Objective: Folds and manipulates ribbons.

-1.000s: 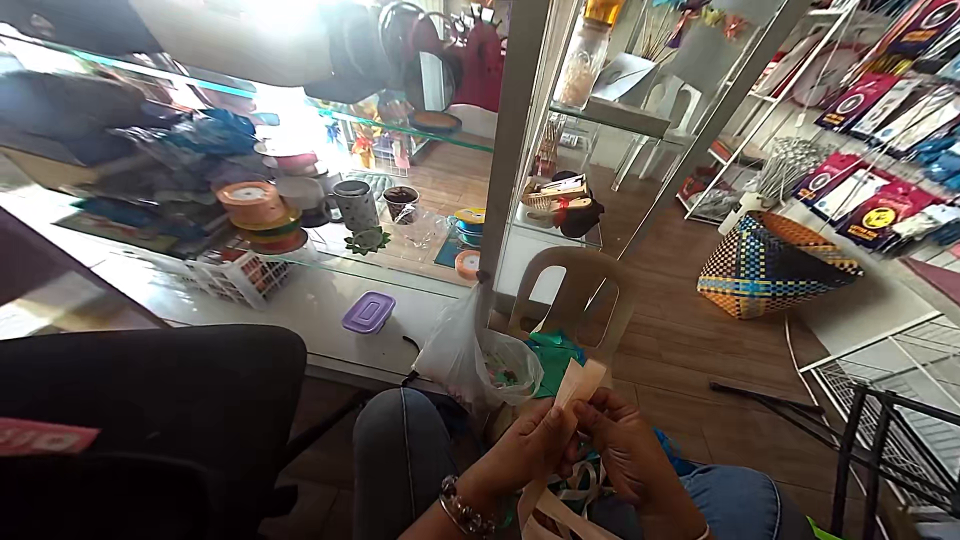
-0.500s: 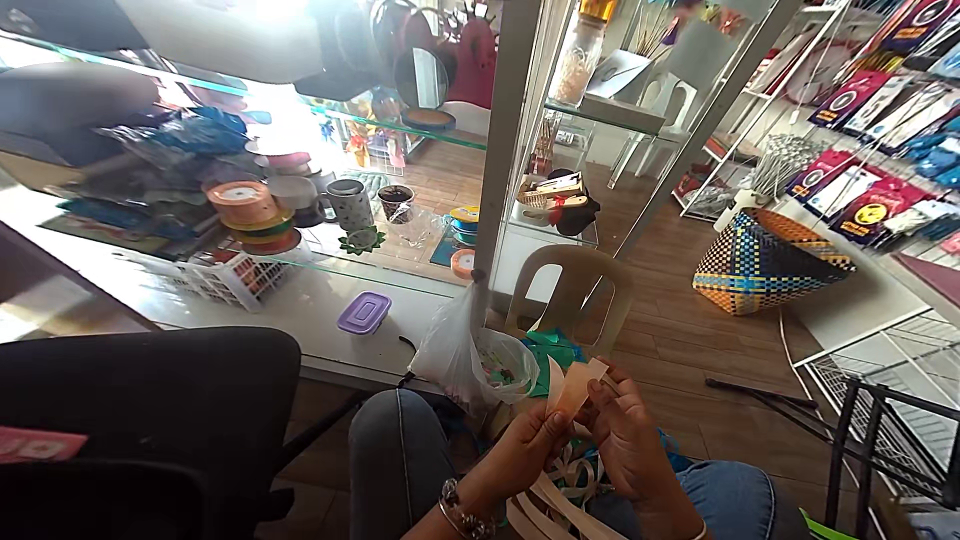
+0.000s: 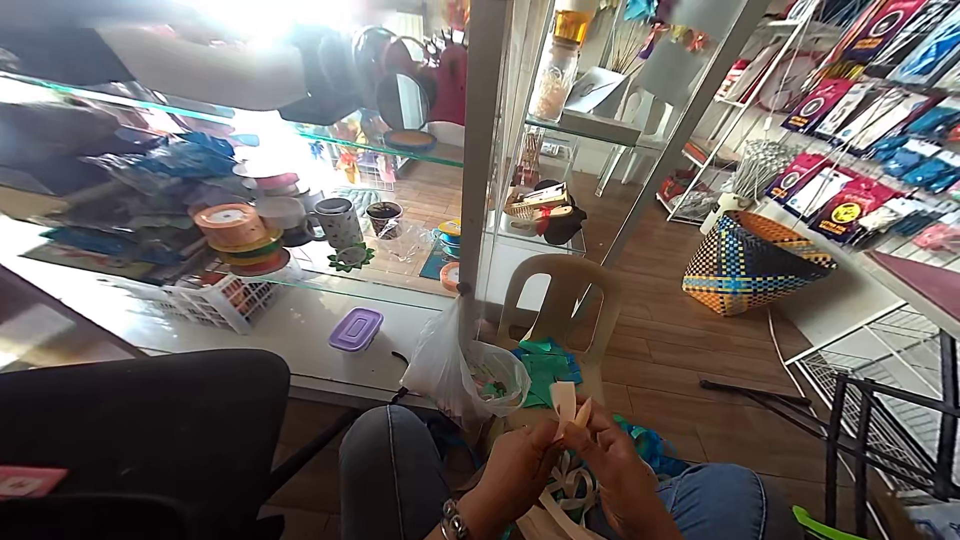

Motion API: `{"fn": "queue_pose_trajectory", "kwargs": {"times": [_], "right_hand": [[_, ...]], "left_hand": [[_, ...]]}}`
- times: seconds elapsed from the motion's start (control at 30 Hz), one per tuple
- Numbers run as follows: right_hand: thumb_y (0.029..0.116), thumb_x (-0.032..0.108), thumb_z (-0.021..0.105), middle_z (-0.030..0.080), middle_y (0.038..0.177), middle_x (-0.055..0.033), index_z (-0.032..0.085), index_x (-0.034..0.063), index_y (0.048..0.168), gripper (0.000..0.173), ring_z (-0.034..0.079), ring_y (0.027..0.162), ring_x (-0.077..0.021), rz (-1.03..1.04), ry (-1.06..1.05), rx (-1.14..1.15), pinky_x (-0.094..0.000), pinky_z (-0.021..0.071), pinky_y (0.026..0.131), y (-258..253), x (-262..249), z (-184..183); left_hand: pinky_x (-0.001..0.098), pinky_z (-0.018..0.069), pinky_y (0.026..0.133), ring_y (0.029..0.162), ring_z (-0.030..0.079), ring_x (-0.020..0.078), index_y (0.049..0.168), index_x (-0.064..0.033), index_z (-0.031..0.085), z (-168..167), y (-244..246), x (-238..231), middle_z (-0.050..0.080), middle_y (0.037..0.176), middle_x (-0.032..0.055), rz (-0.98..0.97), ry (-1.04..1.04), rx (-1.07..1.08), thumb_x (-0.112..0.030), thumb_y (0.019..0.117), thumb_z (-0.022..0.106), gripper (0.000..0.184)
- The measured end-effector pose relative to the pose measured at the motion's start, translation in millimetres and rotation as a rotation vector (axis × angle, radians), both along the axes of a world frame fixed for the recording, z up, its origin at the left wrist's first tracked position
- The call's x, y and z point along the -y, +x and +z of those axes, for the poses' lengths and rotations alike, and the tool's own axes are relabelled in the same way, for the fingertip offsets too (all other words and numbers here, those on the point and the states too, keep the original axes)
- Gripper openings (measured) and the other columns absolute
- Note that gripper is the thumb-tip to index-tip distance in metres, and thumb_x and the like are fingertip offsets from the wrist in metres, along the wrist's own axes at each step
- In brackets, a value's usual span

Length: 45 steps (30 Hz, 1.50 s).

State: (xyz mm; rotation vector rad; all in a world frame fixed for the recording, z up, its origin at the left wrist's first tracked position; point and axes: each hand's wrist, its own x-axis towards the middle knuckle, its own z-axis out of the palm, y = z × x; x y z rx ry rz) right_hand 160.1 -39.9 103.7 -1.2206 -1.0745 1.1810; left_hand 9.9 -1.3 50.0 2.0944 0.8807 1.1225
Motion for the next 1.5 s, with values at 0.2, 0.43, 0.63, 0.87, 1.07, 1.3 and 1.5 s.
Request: {"fn": "queue_pose_trajectory", "kwargs": {"times": [0.2,0.43,0.63,0.87,1.07,1.3,1.5], "right_hand": [[0.0856,0.011,0.079,0.059,0.135,-0.0089,0.072,0.0013,0.111,0.028,0.066,0.108,-0.0067,-0.073,0.171,-0.163,-0.0225,0.0584,0.089,-6.2,0.1,-4.9],[0.078,0.008,0.085,0.061,0.131,-0.0072,0.074,0.0032,0.1,0.025,0.067,0.103,-0.0048,-0.184,0.196,-0.176,-0.0208,0.0597,0.085,-8.8,-4.5,-2.2],[0.0782,0.01,0.082,0.058,0.13,-0.013,0.069,-0.0008,0.099,0.027,0.066,0.105,-0.0093,-0.233,0.058,-0.11,-0.0215,0.059,0.083,-10.8,-10.5,7.9],[0.0918,-0.004,0.068,0.072,0.091,-0.0111,0.063,-0.0042,0.106,0.015,0.073,0.079,-0.0159,-0.115,-0.125,-0.301,-0.0316,0.0631,0.076,-9.5,-20.0,18.9],[0.0962,0.001,0.064,0.073,0.108,-0.0166,0.063,-0.0021,0.11,0.014,0.074,0.084,-0.0207,-0.04,-0.164,-0.495,-0.0345,0.0631,0.076,-0.9,-19.5,12.1],[0.0862,0.0,0.076,0.072,0.079,-0.0054,0.071,0.0004,0.092,0.008,0.067,0.064,-0.0061,0.003,-0.039,-0.222,-0.0212,0.0583,0.062,-1.0,-10.0,17.8],[0.0851,0.012,0.081,0.071,0.086,-0.0028,0.073,0.0037,0.092,0.014,0.067,0.067,-0.0064,0.073,0.11,0.02,-0.0222,0.0593,0.061,-4.8,-0.6,12.5]], "left_hand": [[0.0277,0.0535,0.069,0.072,0.061,0.0078,0.108,-0.0031,0.064,-2.0,-1.6,-4.0,0.063,0.081,0.0028,-0.162,-0.227,0.175,-0.026,0.1092,0.047,0.029],[0.0163,0.0498,0.064,0.067,0.055,-0.0024,0.106,-0.0087,0.058,1.9,2.0,-4.8,0.056,0.077,-0.0092,-0.363,-0.488,0.477,-0.022,0.1098,0.046,0.018],[0.0182,0.0504,0.065,0.068,0.056,-0.0007,0.106,-0.0084,0.057,0.2,1.4,-4.7,0.056,0.078,-0.008,-0.334,-0.463,0.468,-0.023,0.1096,0.046,0.019],[0.0171,0.0496,0.063,0.066,0.055,-0.0018,0.109,-0.011,0.06,5.2,-0.3,-3.9,0.057,0.077,-0.0101,-0.344,-0.53,0.517,-0.031,0.1105,0.043,0.026],[0.0184,0.0511,0.062,0.064,0.056,-0.0012,0.106,-0.0133,0.061,6.5,-2.2,-4.1,0.058,0.074,-0.0112,-0.352,-0.615,0.565,-0.022,0.1101,0.043,0.021],[0.0275,0.0574,0.086,0.09,0.069,0.0062,0.114,-0.0147,0.065,3.2,-8.3,-7.1,0.071,0.094,-0.0052,-0.649,-0.771,0.578,-0.065,0.1023,0.034,0.06],[0.0215,0.0558,0.08,0.085,0.067,-0.0011,0.105,-0.0245,0.068,6.6,-11.2,-3.8,0.07,0.088,-0.0121,-0.602,-0.752,0.616,-0.06,0.1024,0.039,0.046]]}}
